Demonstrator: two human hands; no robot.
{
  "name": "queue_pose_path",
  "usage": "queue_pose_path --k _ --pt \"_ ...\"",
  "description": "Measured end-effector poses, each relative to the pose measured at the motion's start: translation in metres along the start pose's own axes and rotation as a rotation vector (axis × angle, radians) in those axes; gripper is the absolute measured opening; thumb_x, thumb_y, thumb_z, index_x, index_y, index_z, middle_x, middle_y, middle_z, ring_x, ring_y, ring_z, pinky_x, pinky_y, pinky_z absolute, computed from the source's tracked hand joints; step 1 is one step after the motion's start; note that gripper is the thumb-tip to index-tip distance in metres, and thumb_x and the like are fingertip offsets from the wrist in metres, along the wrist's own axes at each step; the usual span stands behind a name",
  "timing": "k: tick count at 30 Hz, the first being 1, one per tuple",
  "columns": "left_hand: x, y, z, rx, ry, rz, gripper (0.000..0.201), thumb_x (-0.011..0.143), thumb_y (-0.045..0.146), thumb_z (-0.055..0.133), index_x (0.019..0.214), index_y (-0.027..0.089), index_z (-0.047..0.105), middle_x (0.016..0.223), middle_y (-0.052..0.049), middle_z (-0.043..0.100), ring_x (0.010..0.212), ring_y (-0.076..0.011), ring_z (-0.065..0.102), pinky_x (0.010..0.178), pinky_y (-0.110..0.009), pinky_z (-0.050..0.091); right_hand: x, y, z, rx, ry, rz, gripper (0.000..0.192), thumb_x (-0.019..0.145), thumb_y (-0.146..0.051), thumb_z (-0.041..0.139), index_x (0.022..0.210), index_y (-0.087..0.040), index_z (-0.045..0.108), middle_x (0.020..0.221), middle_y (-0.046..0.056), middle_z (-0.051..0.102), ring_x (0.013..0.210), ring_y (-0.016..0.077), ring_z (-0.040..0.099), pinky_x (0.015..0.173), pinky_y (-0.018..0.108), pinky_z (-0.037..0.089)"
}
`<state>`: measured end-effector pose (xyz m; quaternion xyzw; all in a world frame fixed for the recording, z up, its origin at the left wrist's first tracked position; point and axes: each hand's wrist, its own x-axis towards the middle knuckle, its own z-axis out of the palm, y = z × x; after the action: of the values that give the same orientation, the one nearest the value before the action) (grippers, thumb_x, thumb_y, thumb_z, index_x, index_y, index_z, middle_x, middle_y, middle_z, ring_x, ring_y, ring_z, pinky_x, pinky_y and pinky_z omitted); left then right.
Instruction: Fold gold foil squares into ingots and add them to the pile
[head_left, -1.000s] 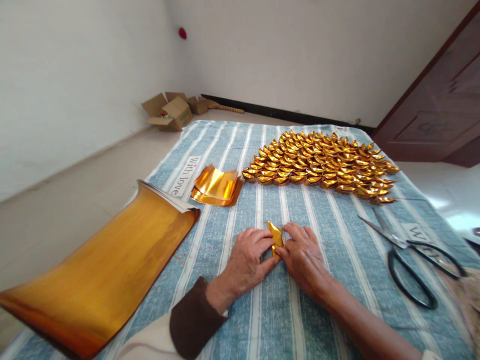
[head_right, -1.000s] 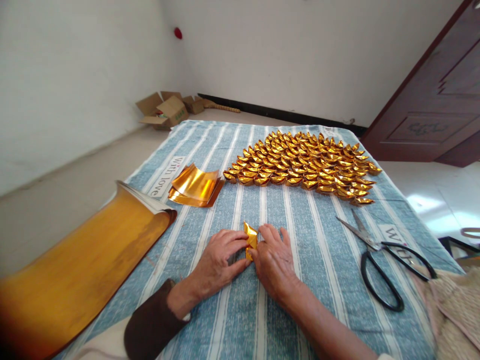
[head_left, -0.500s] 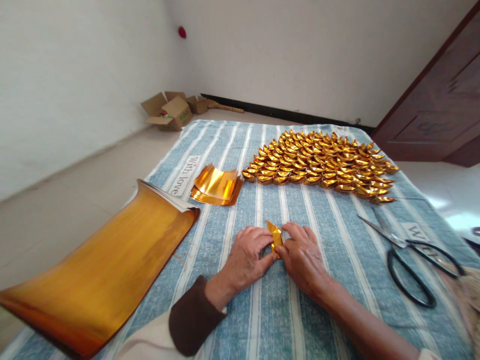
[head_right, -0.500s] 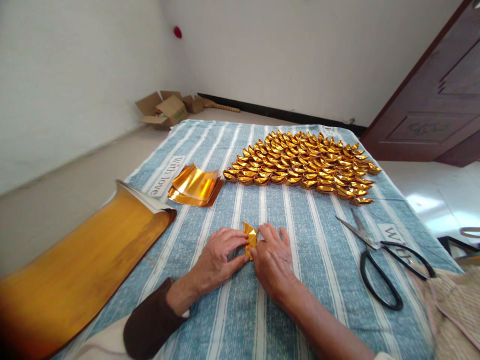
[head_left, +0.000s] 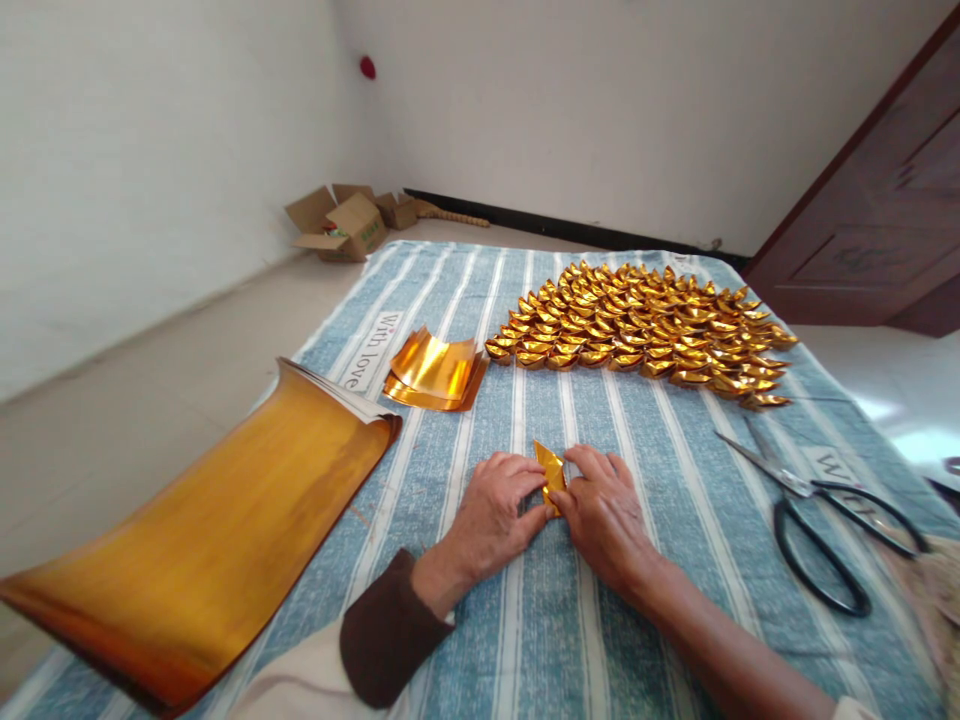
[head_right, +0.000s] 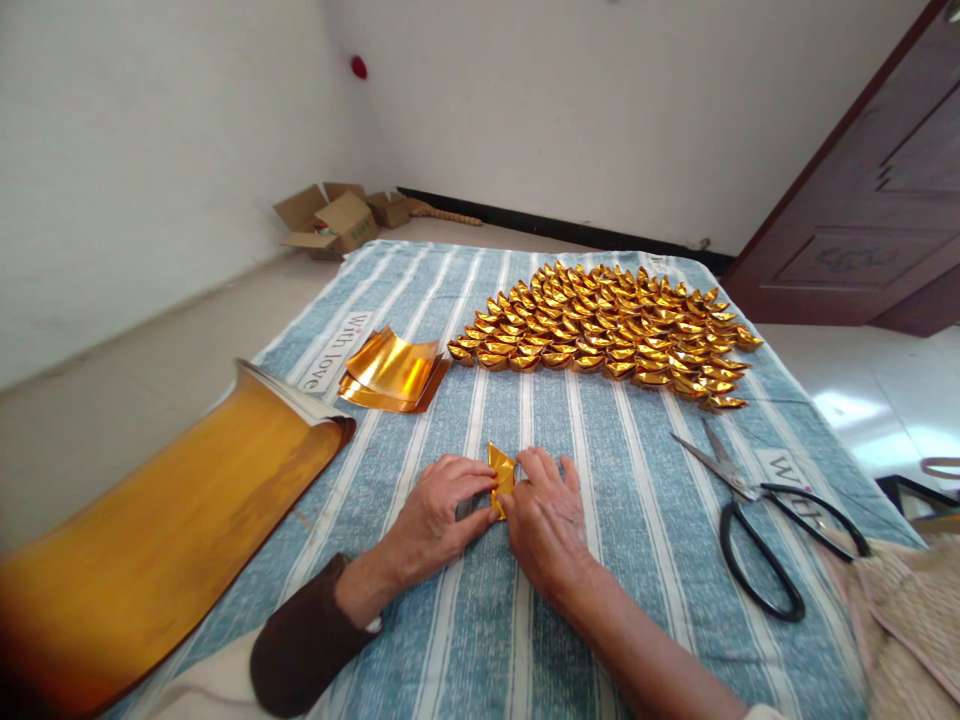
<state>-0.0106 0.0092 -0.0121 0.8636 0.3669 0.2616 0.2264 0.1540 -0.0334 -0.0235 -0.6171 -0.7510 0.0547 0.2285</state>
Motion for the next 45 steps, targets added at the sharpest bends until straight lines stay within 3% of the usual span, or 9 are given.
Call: queue_pose_path --k 23,28,33,45 --pt "-0.0019 -0.0005 0.0008 0.078 -0.032 0.035 0.016 0.083 0.024 0.068 0.098 0.021 0.071 0.104 -0.005 0.069 0.095 -0.0238 0.058 0.082 -0.04 0.046 -0.0003 -0.0004 0.0003 -0.009 0.003 -0.001 0.016 0.089 -0.016 0.053 0.079 -0.018 0.065 0.109 0.011 0.064 0.108 0.0269 0.054 0.094 0.046 0.038" --pt "-0.0019 -0.0004 -0.0004 0.103 -0.059 0.05 0.013 0.084 0.023 0.067 0.095 0.019 0.071 0.104 -0.005 0.068 0.094 -0.0232 0.058 0.082 -0.04 0.046 -0.0032 0.0018 -0.0011 0.015 0.063 -0.004 0.016 0.09 -0.018 0.053 0.076 -0.019 0.062 0.104 0.01 0.064 0.104 0.0254 0.054 0.093 0.043 0.039" --pt "-0.0019 0.0 -0.0019 0.1 -0.061 0.048 0.016 0.085 0.025 0.065 0.098 0.02 0.072 0.105 -0.005 0.068 0.094 -0.0231 0.057 0.083 -0.039 0.045 -0.0042 0.0071 -0.0011 0.147 0.118 -0.105 0.016 0.092 -0.021 0.053 0.08 -0.019 0.064 0.098 0.008 0.062 0.092 0.022 0.054 0.084 0.039 0.041" --pt "-0.0014 -0.0031 -0.007 0.024 -0.148 0.002 0.024 0.079 0.024 0.071 0.102 0.023 0.072 0.114 -0.005 0.066 0.103 -0.025 0.057 0.088 -0.041 0.043 -0.0059 0.0085 0.0053 0.096 0.127 -0.167 0.02 0.093 -0.018 0.049 0.09 -0.022 0.069 0.106 0.009 0.057 0.098 0.0241 0.051 0.088 0.044 0.04"
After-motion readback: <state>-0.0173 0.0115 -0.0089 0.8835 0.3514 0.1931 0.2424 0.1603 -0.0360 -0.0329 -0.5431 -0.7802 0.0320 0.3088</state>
